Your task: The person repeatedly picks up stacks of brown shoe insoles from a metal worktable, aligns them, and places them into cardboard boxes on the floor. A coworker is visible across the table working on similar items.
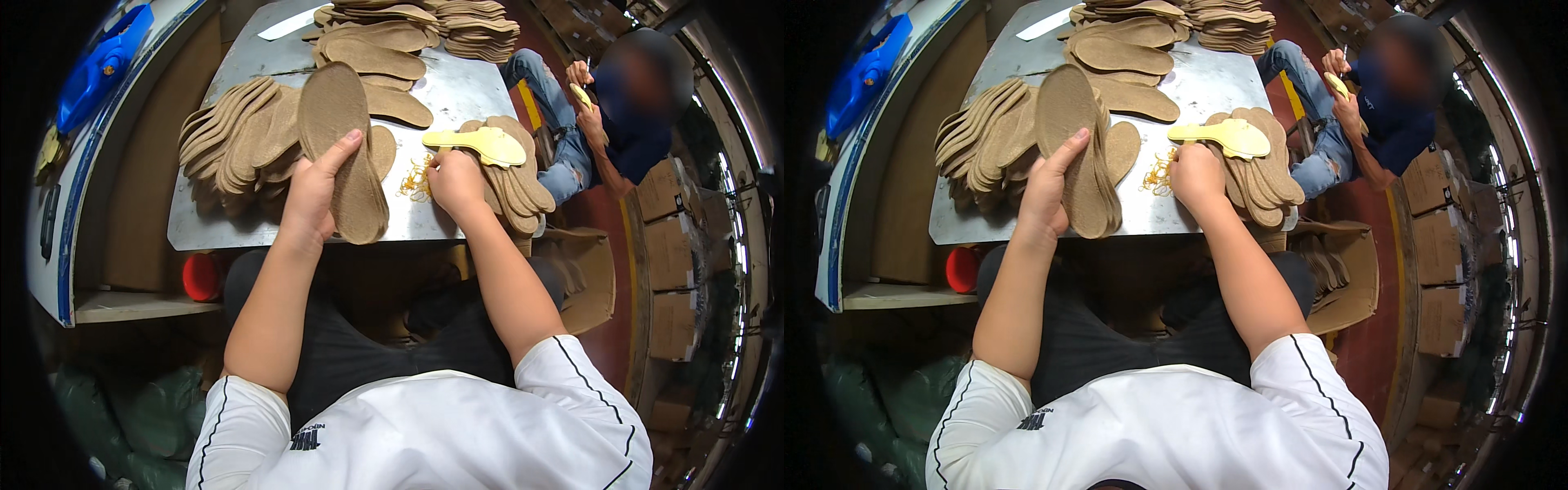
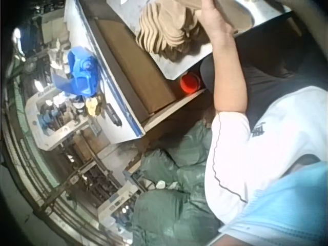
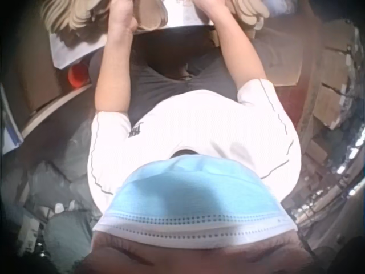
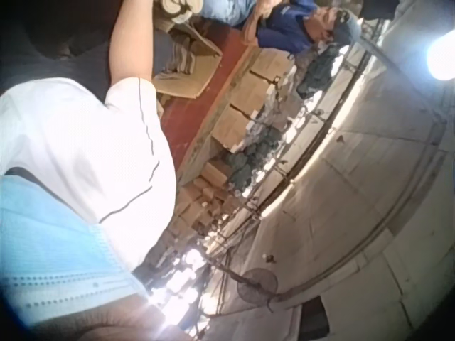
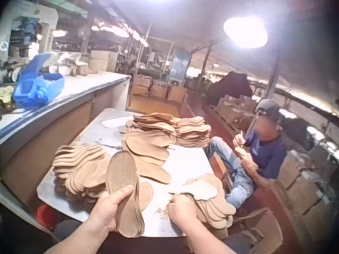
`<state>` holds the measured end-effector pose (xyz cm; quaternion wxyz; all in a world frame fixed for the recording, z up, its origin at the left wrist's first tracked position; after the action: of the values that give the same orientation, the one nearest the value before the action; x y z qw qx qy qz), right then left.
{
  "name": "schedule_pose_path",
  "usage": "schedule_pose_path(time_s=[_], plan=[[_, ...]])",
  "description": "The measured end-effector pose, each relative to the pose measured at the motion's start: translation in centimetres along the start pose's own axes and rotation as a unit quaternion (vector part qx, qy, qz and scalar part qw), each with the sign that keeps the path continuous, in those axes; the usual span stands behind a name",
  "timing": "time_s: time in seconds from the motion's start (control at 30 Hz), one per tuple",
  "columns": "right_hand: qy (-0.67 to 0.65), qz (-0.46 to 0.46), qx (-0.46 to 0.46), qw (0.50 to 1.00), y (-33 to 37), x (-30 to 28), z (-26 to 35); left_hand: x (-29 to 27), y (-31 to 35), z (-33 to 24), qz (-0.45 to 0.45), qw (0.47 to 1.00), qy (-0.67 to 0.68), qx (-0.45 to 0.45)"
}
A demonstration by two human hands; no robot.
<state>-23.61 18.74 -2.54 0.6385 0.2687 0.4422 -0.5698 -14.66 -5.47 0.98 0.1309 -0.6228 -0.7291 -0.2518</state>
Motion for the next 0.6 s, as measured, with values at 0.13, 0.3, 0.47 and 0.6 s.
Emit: schedule_pose_path(time_s=[0.13,0.3,0.47,0.6], plan=[[0.003,-0.079,-0.003,0.997,-1.0,-0.6,0.2,0.9,-0.1,1.3,0.022,0.998,0.03,-0.041],[-0.173,-0.124,-0.004,0.977,0.6,-2.6,-1.0,1.5,-0.1,1.7,0.04,0.998,-0.008,-0.043],[-0.287,-0.11,0.069,0.949,0.7,-3.9,-2.2,1.8,0.0,2.1,0.049,0.996,-0.056,-0.044],[-0.472,-0.089,0.12,0.869,1.1,-4.5,-1.3,1.9,-0.2,3.1,0.061,0.993,-0.094,-0.047]])
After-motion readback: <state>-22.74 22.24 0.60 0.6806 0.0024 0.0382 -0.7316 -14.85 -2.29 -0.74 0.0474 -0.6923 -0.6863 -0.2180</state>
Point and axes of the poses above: each hand's wrist, its own y-axis away from the middle knuckle, its own x-axis out of the palm, z = x × y, the point moved 9 cm from there along -y, towards the middle knuckle, and after that the axes turned 10 degrees about -y, right-handed, at the moved point
